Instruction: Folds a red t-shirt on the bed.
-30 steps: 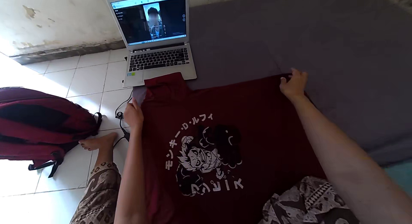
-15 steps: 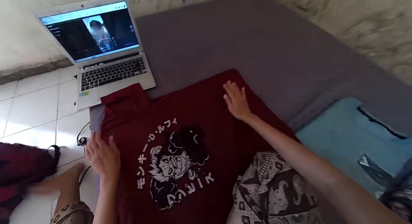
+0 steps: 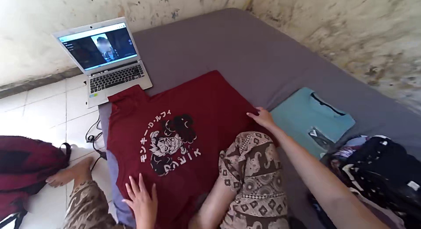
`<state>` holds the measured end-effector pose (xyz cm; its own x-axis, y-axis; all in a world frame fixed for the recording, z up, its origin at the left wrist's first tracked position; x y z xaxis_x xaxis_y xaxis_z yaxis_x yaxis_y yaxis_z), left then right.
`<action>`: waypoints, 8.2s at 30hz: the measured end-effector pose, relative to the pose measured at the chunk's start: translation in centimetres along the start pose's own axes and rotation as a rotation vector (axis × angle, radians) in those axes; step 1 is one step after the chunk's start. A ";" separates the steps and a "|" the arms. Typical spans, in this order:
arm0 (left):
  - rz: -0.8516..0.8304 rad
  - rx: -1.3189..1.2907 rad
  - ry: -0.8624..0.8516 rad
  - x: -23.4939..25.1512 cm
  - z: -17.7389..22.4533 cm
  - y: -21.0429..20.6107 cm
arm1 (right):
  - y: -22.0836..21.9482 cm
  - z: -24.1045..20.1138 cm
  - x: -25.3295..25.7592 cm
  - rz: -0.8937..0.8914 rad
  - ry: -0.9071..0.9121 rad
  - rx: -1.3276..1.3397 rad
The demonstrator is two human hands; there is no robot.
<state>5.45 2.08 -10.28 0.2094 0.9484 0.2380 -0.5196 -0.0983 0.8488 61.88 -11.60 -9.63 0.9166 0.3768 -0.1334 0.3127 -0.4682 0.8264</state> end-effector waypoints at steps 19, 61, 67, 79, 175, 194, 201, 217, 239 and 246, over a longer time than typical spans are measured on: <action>0.184 0.000 0.489 -2.4 -3.2 2.6 | 4.9 5.5 -3.8 -0.326 -0.027 0.159; 0.174 0.042 0.658 -1.6 -5.0 2.1 | 9.0 6.1 -8.0 0.349 0.077 0.013; 0.211 0.009 0.647 -1.9 -5.3 2.8 | 6.2 7.8 -8.1 0.260 0.009 -0.037; -0.037 -0.266 0.828 -4.4 -5.3 3.6 | 5.0 8.0 -9.8 0.121 0.078 0.050; 0.197 0.025 0.282 3.7 -5.4 1.0 | 1.0 -0.2 1.3 -0.003 -0.121 0.197; 0.108 -0.195 0.274 4.0 -7.3 1.3 | 3.2 4.2 0.2 -0.020 -0.172 0.110; -0.091 -0.353 0.430 4.2 -8.7 1.1 | 3.2 3.3 0.8 -0.032 -0.032 0.066; -0.041 -0.111 0.188 5.9 -6.8 2.1 | 1.0 3.7 1.1 -0.333 -0.006 0.019; 0.540 -0.001 0.058 10.0 -1.9 -1.7 | 1.6 -2.8 2.0 -0.017 0.014 0.296; 0.530 -0.054 0.167 8.3 -3.4 -0.7 | -0.2 -2.4 1.0 -0.025 0.011 0.318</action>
<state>4.70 11.05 -10.49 -0.2237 0.8087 0.5440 -0.5606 -0.5633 0.6070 62.16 -9.25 -8.60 0.9055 0.3990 -0.1443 0.3988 -0.6842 0.6106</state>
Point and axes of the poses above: each hand's wrist, its own x-axis towards the middle knuckle, its own y-axis out of the back of the hand, z = x × y, the point moved 6 cm from there along x, towards the middle knuckle, and after that the axes turned 14 degrees about z, right-handed, at the moved point
